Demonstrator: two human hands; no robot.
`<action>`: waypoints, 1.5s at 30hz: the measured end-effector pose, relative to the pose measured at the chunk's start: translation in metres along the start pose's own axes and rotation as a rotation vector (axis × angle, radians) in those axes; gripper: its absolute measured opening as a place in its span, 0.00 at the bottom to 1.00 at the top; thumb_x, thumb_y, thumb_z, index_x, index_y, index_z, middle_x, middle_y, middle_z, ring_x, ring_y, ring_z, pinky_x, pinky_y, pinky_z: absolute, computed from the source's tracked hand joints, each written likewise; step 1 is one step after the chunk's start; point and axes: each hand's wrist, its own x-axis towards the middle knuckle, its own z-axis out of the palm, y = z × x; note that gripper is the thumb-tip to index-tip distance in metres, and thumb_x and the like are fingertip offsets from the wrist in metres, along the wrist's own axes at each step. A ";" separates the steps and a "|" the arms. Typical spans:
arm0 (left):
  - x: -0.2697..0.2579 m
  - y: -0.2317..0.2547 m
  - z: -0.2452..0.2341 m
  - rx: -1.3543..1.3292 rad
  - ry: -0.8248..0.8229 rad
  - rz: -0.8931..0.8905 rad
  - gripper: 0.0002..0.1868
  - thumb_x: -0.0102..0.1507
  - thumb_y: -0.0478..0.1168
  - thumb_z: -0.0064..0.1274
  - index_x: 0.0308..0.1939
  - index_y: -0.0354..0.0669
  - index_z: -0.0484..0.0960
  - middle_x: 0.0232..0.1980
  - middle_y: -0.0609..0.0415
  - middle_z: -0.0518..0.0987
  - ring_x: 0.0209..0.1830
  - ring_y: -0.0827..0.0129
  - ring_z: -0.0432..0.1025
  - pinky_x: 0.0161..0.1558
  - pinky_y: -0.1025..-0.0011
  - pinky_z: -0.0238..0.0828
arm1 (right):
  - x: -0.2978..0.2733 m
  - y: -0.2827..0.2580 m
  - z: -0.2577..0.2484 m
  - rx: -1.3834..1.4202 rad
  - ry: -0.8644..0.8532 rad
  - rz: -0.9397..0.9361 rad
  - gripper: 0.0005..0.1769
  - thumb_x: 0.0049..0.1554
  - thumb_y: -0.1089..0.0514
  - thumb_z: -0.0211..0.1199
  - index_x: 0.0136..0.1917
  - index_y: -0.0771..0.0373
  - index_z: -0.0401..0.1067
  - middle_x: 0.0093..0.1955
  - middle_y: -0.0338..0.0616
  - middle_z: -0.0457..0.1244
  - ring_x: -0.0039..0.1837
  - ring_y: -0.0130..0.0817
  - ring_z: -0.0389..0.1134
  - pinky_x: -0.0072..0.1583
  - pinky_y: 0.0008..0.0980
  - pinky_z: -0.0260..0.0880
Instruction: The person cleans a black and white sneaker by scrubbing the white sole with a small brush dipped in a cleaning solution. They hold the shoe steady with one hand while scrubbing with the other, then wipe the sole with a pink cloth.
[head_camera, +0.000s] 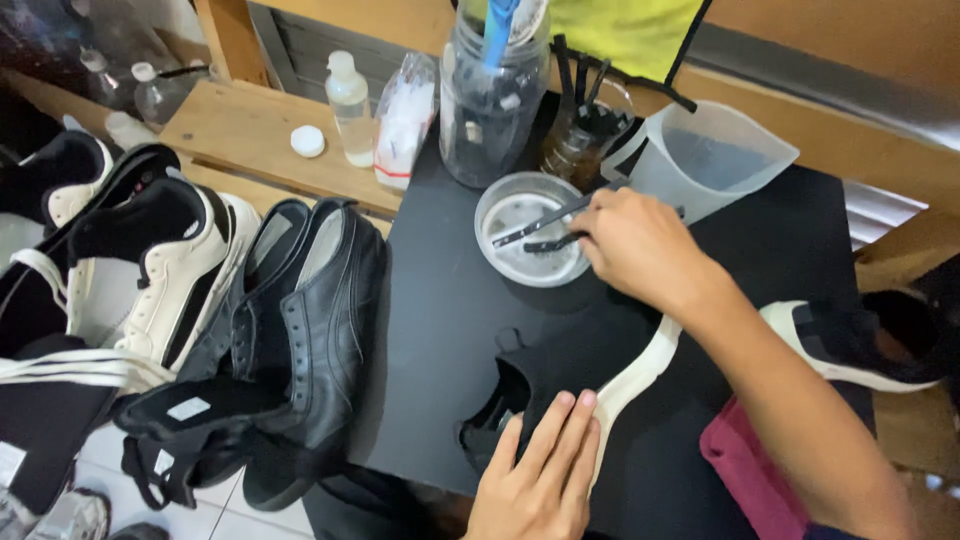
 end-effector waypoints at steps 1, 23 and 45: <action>-0.001 -0.002 0.002 0.003 0.005 0.003 0.19 0.68 0.36 0.38 0.52 0.36 0.85 0.64 0.44 0.81 0.64 0.56 0.76 0.49 0.58 0.73 | 0.003 0.001 0.003 -0.003 0.006 -0.001 0.15 0.58 0.52 0.62 0.59 0.50 0.79 0.47 0.45 0.66 0.52 0.53 0.69 0.47 0.56 0.74; 0.000 -0.023 -0.007 0.034 -0.123 0.090 0.15 0.72 0.38 0.42 0.58 0.41 0.82 0.67 0.50 0.79 0.66 0.56 0.73 0.47 0.54 0.72 | -0.043 -0.022 -0.045 0.025 0.707 -0.084 0.11 0.60 0.63 0.72 0.57 0.60 0.83 0.49 0.44 0.69 0.50 0.38 0.67 0.51 0.35 0.68; -0.003 -0.014 -0.008 -0.145 -0.286 0.089 0.40 0.54 0.44 0.65 0.67 0.29 0.72 0.73 0.38 0.71 0.75 0.46 0.65 0.58 0.52 0.72 | -0.169 -0.012 0.000 0.175 0.534 0.103 0.19 0.67 0.59 0.54 0.33 0.61 0.64 0.33 0.40 0.55 0.41 0.42 0.55 0.50 0.42 0.52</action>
